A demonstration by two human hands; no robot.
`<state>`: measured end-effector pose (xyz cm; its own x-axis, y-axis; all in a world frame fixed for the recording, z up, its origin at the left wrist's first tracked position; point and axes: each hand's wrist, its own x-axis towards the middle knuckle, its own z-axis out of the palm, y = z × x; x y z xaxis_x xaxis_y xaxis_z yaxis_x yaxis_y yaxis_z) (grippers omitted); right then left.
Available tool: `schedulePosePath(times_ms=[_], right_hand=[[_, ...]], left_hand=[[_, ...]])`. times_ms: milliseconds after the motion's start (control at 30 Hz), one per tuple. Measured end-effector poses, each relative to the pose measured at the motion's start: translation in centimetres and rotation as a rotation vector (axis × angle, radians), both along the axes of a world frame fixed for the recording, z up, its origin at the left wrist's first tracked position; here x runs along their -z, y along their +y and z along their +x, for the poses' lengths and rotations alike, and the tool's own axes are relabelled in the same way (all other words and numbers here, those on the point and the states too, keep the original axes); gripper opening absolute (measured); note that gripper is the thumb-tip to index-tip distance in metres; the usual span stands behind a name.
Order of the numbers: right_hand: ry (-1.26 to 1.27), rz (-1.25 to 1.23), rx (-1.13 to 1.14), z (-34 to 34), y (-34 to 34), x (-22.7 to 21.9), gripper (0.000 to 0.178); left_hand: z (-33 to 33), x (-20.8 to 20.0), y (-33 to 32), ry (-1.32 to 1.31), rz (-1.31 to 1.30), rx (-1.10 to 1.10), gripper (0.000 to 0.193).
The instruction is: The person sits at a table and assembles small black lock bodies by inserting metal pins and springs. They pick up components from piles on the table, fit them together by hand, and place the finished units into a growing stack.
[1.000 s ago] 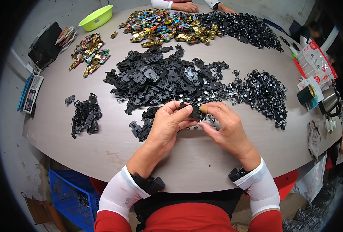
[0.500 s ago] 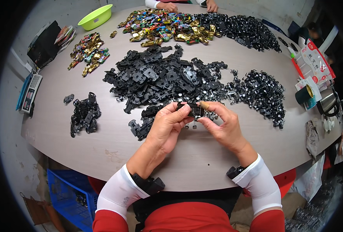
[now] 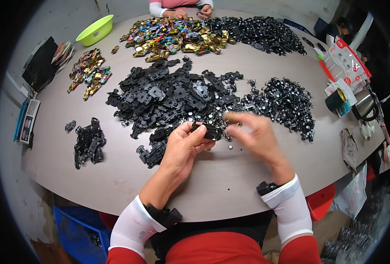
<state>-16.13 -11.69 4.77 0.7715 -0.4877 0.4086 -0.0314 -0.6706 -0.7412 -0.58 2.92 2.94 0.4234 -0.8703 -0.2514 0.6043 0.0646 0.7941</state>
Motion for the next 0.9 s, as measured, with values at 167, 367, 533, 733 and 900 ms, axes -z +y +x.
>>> schedulePosePath(times_ms=[167, 367, 533, 733, 900], right_hand=[[0.109, -0.13, 0.482, -3.2, -6.4, 2.0, 0.014], [0.253, -0.333, 0.46, -2.4, -6.6, 3.3, 0.017], [0.467, -0.093, 0.494, -3.0, -5.5, 1.2, 0.02], [0.282, -0.179, 0.475, -3.4, -5.7, 1.2, 0.018], [0.4, -0.251, 0.386, -3.0, -5.6, 2.0, 0.018]], left_hand=[[0.7, 0.3, -0.1, 0.006, -0.004, 0.036, 0.013], [0.6, -0.1, 0.0, -0.001, 0.033, 0.095, 0.016], [0.8, 0.1, 0.2, -0.003, 0.041, 0.114, 0.02], [0.6, 0.2, 0.1, -0.001, 0.05, 0.124, 0.021], [0.6, 0.4, 0.1, 0.005, 0.027, 0.156, 0.025]])
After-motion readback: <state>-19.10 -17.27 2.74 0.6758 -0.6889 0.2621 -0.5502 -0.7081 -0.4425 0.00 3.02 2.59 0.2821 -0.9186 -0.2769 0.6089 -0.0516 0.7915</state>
